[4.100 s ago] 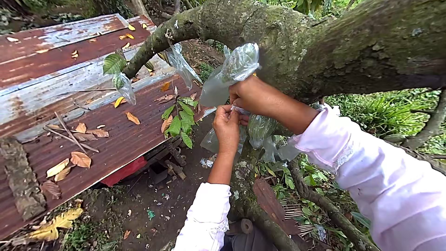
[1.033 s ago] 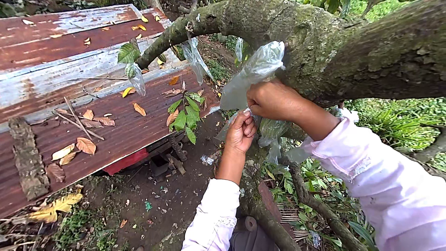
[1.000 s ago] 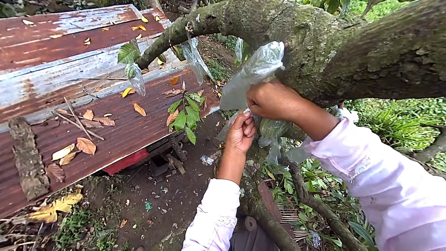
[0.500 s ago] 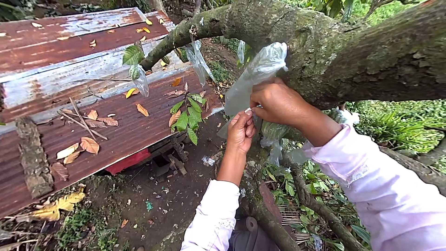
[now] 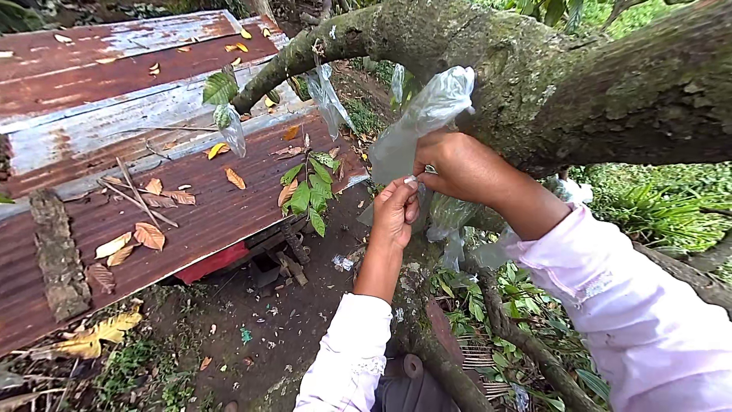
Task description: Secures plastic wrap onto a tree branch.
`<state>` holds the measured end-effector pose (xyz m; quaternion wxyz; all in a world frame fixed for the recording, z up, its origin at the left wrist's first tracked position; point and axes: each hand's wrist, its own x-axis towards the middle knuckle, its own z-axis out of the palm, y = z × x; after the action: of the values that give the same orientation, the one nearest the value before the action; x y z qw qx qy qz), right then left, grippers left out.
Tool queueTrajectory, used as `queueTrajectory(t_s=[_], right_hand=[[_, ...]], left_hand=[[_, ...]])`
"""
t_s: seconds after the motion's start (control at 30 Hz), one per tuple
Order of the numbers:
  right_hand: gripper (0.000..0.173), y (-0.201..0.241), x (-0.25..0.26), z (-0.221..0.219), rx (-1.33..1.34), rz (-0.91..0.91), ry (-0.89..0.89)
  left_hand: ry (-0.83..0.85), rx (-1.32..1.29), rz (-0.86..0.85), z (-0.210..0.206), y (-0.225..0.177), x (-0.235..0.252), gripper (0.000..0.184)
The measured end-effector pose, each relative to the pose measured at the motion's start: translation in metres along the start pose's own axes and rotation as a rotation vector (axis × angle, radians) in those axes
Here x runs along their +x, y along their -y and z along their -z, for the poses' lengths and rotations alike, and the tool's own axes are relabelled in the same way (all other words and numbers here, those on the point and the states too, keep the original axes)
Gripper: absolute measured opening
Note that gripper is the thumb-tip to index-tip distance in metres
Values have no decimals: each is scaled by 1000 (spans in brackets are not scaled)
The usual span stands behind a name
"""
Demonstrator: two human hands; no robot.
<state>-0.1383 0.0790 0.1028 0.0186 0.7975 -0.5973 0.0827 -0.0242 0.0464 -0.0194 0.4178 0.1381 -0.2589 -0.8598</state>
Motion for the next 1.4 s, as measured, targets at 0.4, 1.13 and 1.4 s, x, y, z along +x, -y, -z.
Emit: queueTrajectory(t_s=[0.4, 1.13, 1.4], right_hand=[[11, 7, 4, 2, -37, -133, 73], [12, 2, 4, 11, 205, -99, 33], [7, 0, -6, 1, 1, 37, -31]], left_hand=[[74, -177, 31, 6, 7, 1, 20], [23, 214, -205, -13, 4, -5, 13], [41, -73, 30, 0, 1, -2, 19]])
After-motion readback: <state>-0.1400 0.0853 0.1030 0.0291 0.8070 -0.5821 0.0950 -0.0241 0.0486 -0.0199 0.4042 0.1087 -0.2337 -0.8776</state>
